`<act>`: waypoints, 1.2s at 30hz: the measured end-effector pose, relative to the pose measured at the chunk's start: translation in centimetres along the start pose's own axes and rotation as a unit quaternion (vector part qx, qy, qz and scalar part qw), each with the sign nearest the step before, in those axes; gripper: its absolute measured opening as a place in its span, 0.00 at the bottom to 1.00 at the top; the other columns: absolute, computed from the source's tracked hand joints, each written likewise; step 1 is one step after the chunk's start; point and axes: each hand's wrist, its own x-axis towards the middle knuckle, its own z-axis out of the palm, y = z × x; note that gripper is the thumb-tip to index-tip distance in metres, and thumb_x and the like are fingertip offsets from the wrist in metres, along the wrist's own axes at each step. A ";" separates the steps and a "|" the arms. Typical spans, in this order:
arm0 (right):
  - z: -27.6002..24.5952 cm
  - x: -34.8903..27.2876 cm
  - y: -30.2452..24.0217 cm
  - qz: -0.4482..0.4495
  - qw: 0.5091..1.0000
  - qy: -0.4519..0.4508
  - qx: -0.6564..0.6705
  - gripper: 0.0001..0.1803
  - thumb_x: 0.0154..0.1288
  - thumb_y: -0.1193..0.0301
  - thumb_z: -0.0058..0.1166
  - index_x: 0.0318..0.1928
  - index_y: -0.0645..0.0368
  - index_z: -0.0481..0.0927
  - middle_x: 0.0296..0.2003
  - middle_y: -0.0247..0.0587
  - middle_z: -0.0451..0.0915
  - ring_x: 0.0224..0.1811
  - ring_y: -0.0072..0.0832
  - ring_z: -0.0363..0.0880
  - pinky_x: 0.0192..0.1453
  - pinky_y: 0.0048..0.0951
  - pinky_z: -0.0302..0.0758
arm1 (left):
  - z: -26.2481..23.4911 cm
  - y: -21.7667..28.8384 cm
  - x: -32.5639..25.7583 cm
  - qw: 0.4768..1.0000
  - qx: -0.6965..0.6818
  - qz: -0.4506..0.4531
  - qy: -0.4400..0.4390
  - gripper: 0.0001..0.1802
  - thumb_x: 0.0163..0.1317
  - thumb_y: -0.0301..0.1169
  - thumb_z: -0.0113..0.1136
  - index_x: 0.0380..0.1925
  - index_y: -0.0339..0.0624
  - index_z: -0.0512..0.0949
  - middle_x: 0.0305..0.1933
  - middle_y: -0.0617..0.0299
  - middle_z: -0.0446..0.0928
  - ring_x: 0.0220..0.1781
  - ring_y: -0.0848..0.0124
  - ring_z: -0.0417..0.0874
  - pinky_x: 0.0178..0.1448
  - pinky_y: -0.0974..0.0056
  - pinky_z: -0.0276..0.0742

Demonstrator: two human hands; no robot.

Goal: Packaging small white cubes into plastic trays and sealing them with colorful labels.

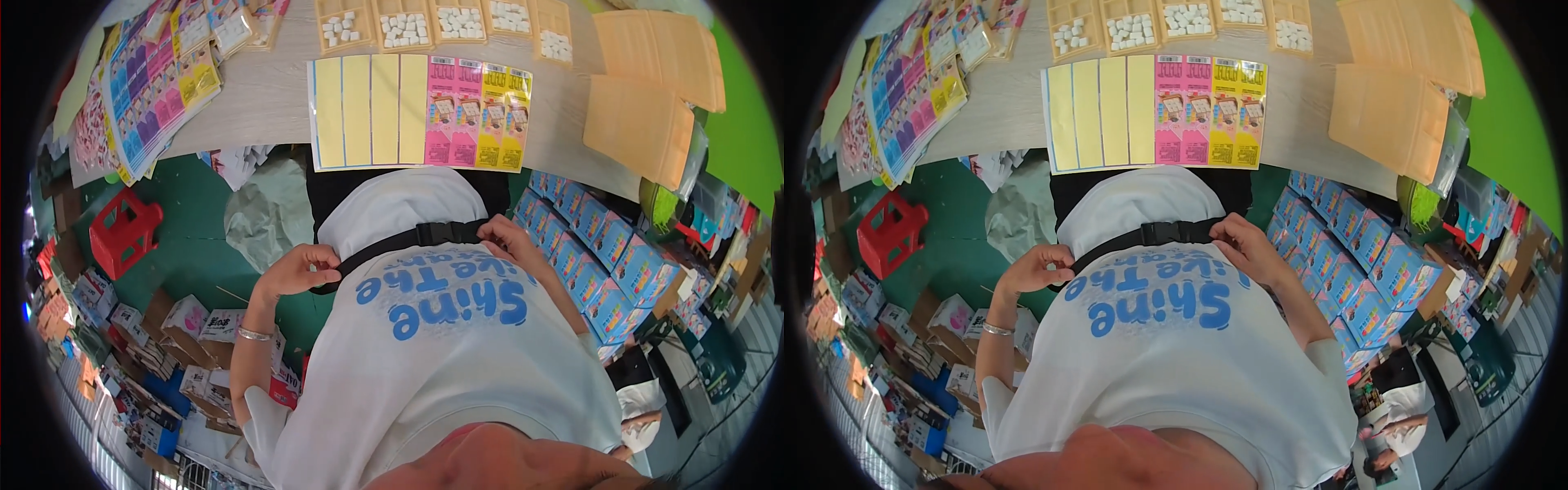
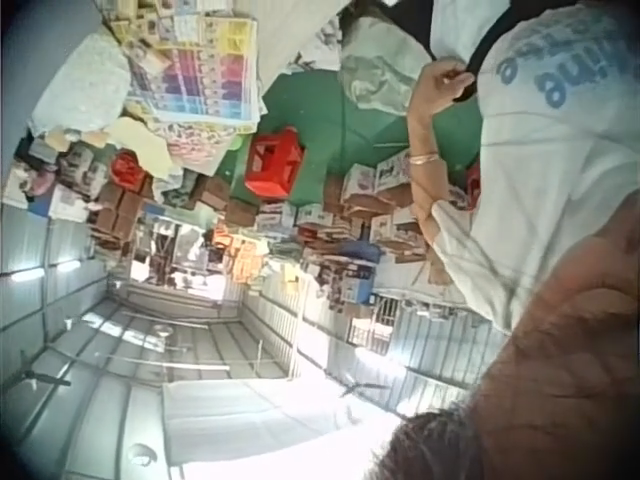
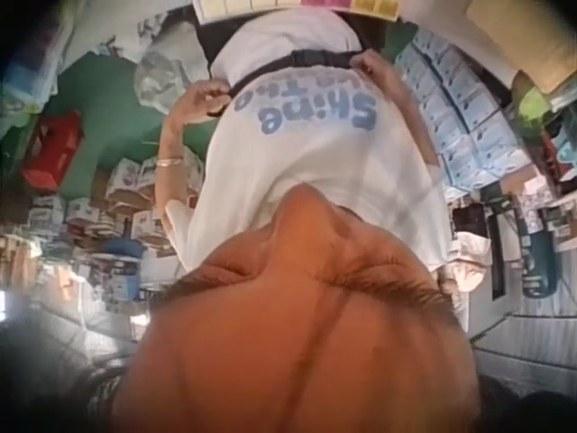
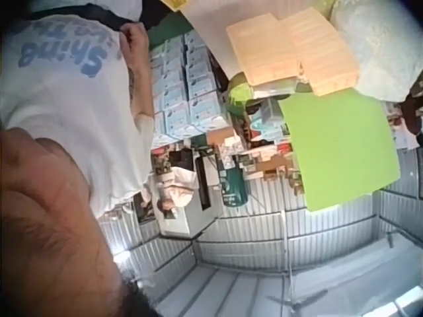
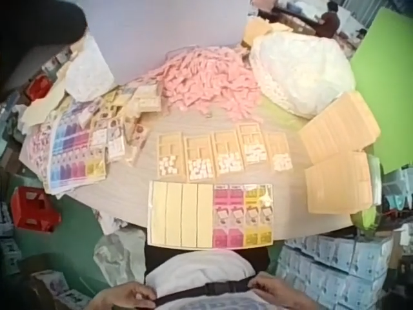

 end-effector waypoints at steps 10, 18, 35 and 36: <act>1.3 1.5 0.4 -0.036 0.986 0.031 0.160 0.06 0.71 0.73 0.61 0.38 0.62 0.78 0.36 0.31 0.72 0.36 0.18 0.69 0.40 0.21 0.64 | -0.9 -3.5 -0.1 0.998 -0.031 0.020 -0.041 0.08 0.63 0.26 0.72 0.34 0.38 0.79 0.32 0.74 0.75 0.36 0.83 0.73 0.41 0.74 0.68; 0.6 2.6 -1.5 -0.073 0.992 -0.002 0.104 0.07 0.70 0.73 0.62 0.34 0.62 0.78 0.32 0.31 0.73 0.37 0.20 0.71 0.42 0.24 0.67 | -0.4 -2.8 -1.0 0.999 0.005 0.029 -0.012 0.08 0.63 0.25 0.71 0.33 0.37 0.79 0.33 0.73 0.76 0.36 0.83 0.75 0.43 0.73 0.73; -1.9 -2.4 4.9 0.058 0.997 -0.051 -0.006 0.09 0.64 0.73 0.64 0.45 0.58 0.86 0.40 0.37 0.82 0.35 0.24 0.81 0.39 0.28 0.77 | -1.6 -1.6 -1.1 0.996 0.089 0.003 0.005 0.07 0.58 0.22 0.72 0.36 0.37 0.83 0.37 0.68 0.83 0.42 0.78 0.80 0.49 0.68 0.75; -1.6 -2.9 4.9 0.064 0.997 -0.034 0.002 0.09 0.64 0.73 0.64 0.45 0.58 0.86 0.40 0.37 0.82 0.35 0.24 0.81 0.39 0.28 0.77 | -1.6 -0.7 -1.2 0.989 0.138 0.033 0.042 0.08 0.57 0.22 0.72 0.36 0.38 0.83 0.38 0.67 0.83 0.42 0.77 0.80 0.49 0.68 0.74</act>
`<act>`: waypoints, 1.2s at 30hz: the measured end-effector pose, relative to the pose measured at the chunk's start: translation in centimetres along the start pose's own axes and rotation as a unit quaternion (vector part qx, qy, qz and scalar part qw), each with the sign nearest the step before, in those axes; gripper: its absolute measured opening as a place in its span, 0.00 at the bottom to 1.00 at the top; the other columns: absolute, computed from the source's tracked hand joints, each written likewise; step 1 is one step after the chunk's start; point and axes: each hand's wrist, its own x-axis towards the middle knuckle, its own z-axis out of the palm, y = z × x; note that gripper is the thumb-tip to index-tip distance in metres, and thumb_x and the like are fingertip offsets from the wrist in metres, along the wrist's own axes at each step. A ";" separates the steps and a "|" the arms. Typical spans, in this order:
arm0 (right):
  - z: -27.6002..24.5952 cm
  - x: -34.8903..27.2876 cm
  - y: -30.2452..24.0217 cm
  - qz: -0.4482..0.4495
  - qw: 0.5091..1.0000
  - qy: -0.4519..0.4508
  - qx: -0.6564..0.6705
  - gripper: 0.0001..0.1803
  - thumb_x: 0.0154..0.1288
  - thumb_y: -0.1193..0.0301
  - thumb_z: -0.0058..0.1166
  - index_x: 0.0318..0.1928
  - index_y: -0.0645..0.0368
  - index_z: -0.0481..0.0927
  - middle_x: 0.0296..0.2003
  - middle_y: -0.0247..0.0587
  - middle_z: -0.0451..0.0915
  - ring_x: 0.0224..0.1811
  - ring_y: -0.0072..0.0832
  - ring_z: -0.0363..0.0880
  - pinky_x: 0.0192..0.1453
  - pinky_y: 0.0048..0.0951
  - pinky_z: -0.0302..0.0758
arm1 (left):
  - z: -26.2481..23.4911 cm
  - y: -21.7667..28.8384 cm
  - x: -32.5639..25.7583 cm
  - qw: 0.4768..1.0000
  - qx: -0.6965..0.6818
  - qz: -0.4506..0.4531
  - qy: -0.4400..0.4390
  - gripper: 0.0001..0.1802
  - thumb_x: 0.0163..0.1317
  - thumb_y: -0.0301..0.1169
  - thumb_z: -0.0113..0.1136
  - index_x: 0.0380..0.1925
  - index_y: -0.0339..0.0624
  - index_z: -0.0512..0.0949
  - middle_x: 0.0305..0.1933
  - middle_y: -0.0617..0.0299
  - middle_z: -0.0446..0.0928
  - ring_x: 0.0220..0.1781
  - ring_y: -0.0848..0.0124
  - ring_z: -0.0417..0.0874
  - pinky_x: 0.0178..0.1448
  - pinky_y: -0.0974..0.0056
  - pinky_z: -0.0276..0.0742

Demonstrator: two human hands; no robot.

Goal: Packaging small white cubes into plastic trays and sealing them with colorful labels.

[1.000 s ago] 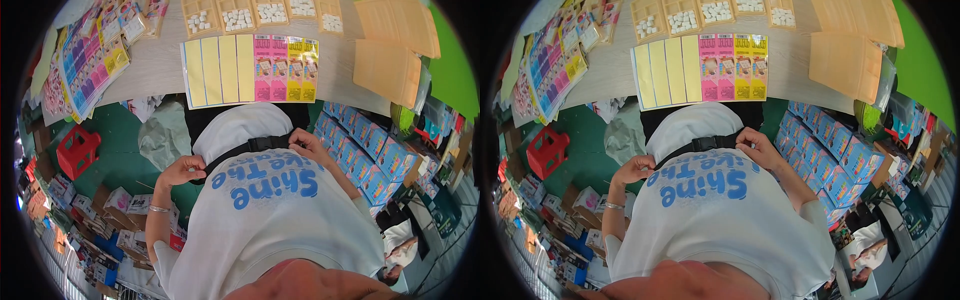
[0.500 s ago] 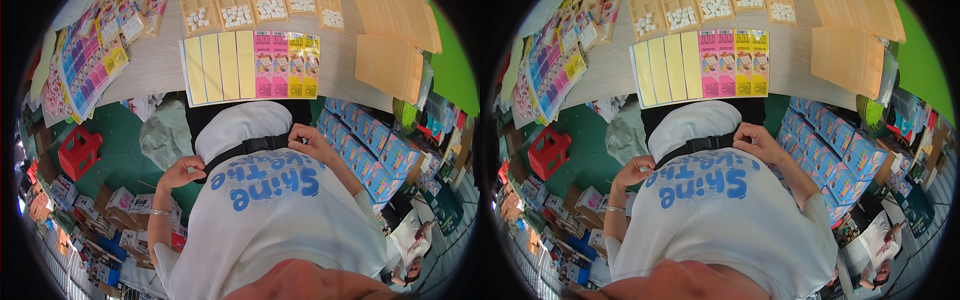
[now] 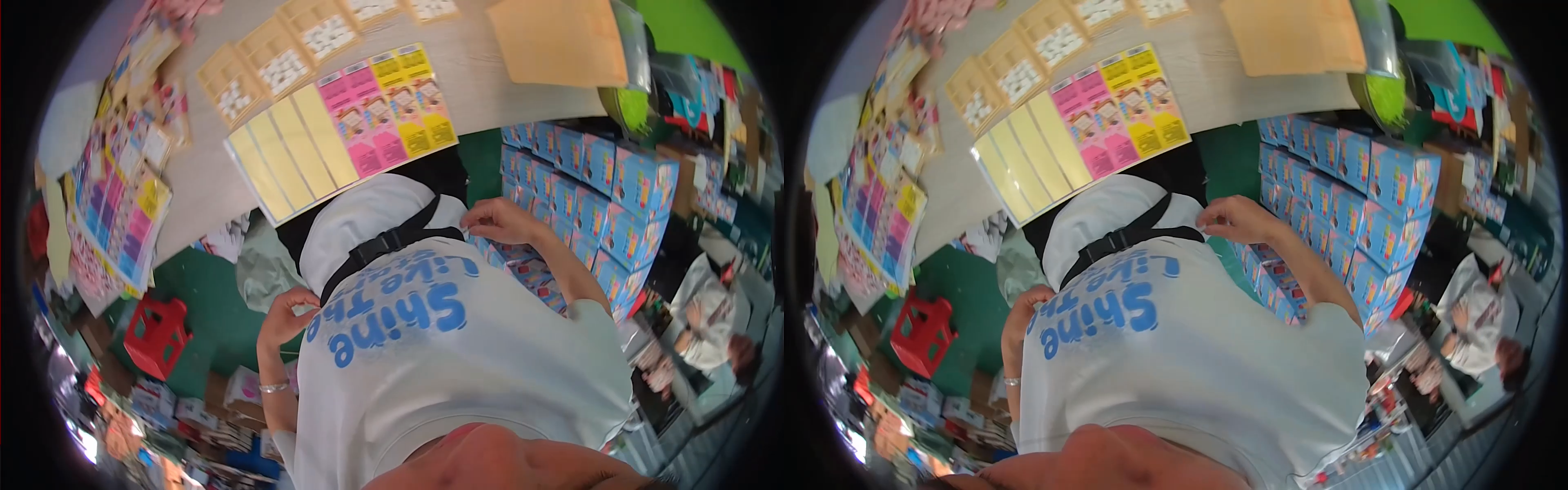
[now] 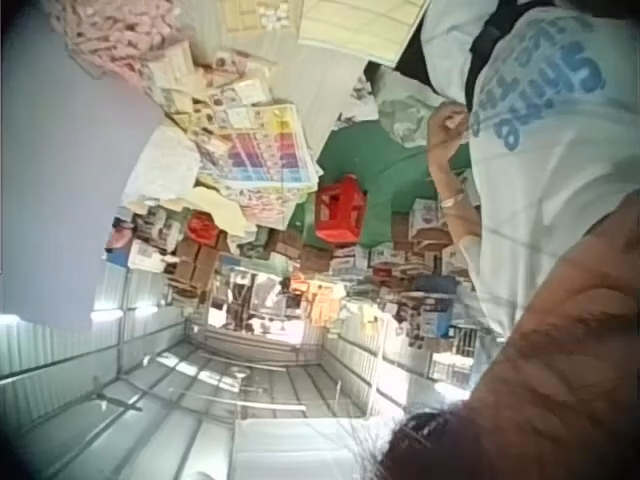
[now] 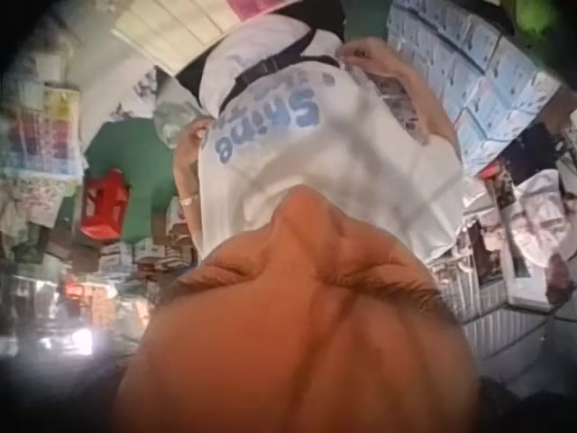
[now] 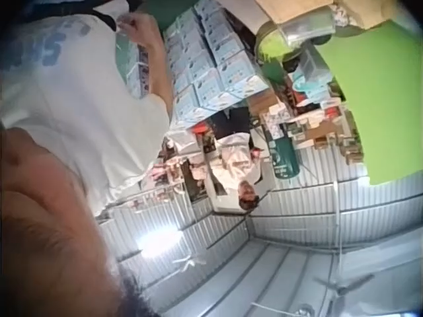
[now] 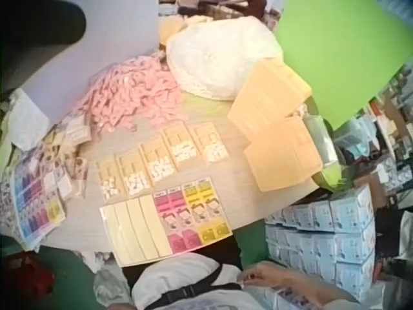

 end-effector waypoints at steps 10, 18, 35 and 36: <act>4.6 -0.9 -1.2 -0.088 0.979 0.180 -0.048 0.15 0.56 0.72 0.70 0.44 0.54 0.82 0.40 0.33 0.81 0.38 0.29 0.83 0.40 0.31 0.79 | 3.7 13.1 7.1 0.986 0.108 0.109 0.059 0.11 0.51 0.17 0.72 0.35 0.38 0.82 0.34 0.64 0.82 0.36 0.75 0.80 0.43 0.69 0.74; 7.1 0.8 0.4 -0.192 0.873 0.390 -0.222 0.15 0.54 0.72 0.70 0.44 0.51 0.85 0.36 0.34 0.83 0.35 0.35 0.83 0.35 0.37 0.78 | 4.2 15.8 9.1 0.980 0.195 0.039 0.016 0.22 0.43 0.18 0.78 0.41 0.36 0.81 0.32 0.63 0.79 0.34 0.75 0.79 0.42 0.70 0.76; 6.5 -0.7 -0.9 -0.284 0.849 0.390 -0.215 0.10 0.50 0.73 0.71 0.36 0.52 0.88 0.26 0.32 0.81 0.27 0.32 0.82 0.27 0.34 0.78 | 5.0 12.4 8.2 0.975 0.147 0.124 0.113 0.18 0.43 0.18 0.77 0.38 0.34 0.85 0.31 0.61 0.82 0.32 0.76 0.81 0.40 0.71 0.77; 6.2 -0.8 -1.1 -0.287 0.850 0.387 -0.215 0.10 0.50 0.73 0.71 0.36 0.52 0.88 0.26 0.32 0.81 0.27 0.32 0.82 0.27 0.34 0.78 | 5.1 12.2 8.0 0.976 0.138 0.120 0.117 0.18 0.44 0.18 0.77 0.38 0.34 0.85 0.32 0.62 0.82 0.33 0.76 0.81 0.41 0.71 0.77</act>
